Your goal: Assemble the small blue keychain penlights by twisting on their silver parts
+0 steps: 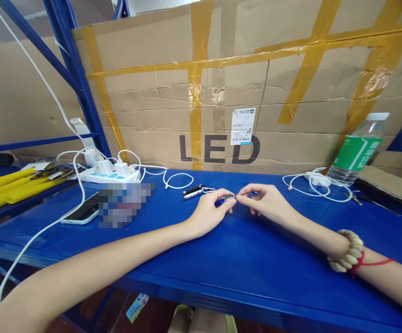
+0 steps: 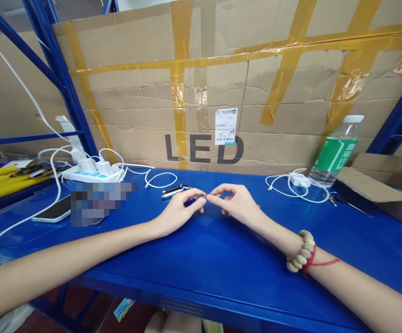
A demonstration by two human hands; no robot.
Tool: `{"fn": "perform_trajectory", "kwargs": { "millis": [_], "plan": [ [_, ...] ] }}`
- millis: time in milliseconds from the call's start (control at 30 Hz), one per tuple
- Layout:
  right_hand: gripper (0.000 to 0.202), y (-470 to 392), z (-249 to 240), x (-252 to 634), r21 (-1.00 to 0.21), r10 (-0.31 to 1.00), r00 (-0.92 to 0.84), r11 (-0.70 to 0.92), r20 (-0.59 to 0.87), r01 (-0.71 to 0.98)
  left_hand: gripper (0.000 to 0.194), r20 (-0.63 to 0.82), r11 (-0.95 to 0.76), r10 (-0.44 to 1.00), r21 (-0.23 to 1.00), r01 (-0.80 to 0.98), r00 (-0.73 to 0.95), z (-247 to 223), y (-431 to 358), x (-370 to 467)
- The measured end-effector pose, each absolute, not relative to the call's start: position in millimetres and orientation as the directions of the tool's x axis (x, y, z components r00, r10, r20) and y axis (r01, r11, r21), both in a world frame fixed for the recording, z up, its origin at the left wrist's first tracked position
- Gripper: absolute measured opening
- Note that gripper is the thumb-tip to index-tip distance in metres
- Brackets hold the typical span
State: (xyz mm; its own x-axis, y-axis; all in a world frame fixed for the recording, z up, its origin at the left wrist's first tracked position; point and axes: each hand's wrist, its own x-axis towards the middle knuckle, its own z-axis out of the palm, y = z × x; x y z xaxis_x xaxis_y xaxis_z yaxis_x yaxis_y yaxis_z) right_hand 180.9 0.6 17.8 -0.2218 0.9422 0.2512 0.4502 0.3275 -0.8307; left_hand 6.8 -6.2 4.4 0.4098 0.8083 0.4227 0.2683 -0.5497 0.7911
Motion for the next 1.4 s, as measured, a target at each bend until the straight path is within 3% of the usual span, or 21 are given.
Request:
{"fn": "perform_trajectory", "kwargs": {
  "millis": [133, 333, 733, 900, 1400],
  "plan": [
    [0.036, -1.3, 18.3, 184.5, -0.733, 0.833, -0.312, 0.551, 0.457, 0.398, 0.021, 0.420, -0.548, 0.806, 0.795, 0.261, 0.416, 5.1, -6.2, 6.5],
    [0.023, 1.0, 21.4, 193.0, -0.590, 0.697, -0.439, 0.716, 0.568, 0.373, 0.023, 0.412, -0.555, 0.786, 0.799, 0.232, 0.462, 7.0, -6.7, 6.7],
    [0.012, 8.8, 18.1, 196.8, -0.619, 0.647, -0.464, 0.749, 0.605, 0.237, 0.022, 0.343, -0.508, 0.795, 0.828, 0.239, 0.500, 7.6, -7.8, 6.5],
    [0.011, 11.1, 17.0, 196.2, -0.701, 0.696, -0.456, 0.686, 0.554, 0.195, 0.017, 0.330, -0.509, 0.784, 0.827, 0.241, 0.526, 7.1, -8.6, 5.3],
    [0.013, 3.2, 19.9, 193.8, -0.663, 0.698, -0.497, 0.692, 0.516, 0.284, 0.011, 0.407, -0.568, 0.758, 0.796, 0.210, 0.509, 0.8, -7.4, 5.1]
  ]
}}
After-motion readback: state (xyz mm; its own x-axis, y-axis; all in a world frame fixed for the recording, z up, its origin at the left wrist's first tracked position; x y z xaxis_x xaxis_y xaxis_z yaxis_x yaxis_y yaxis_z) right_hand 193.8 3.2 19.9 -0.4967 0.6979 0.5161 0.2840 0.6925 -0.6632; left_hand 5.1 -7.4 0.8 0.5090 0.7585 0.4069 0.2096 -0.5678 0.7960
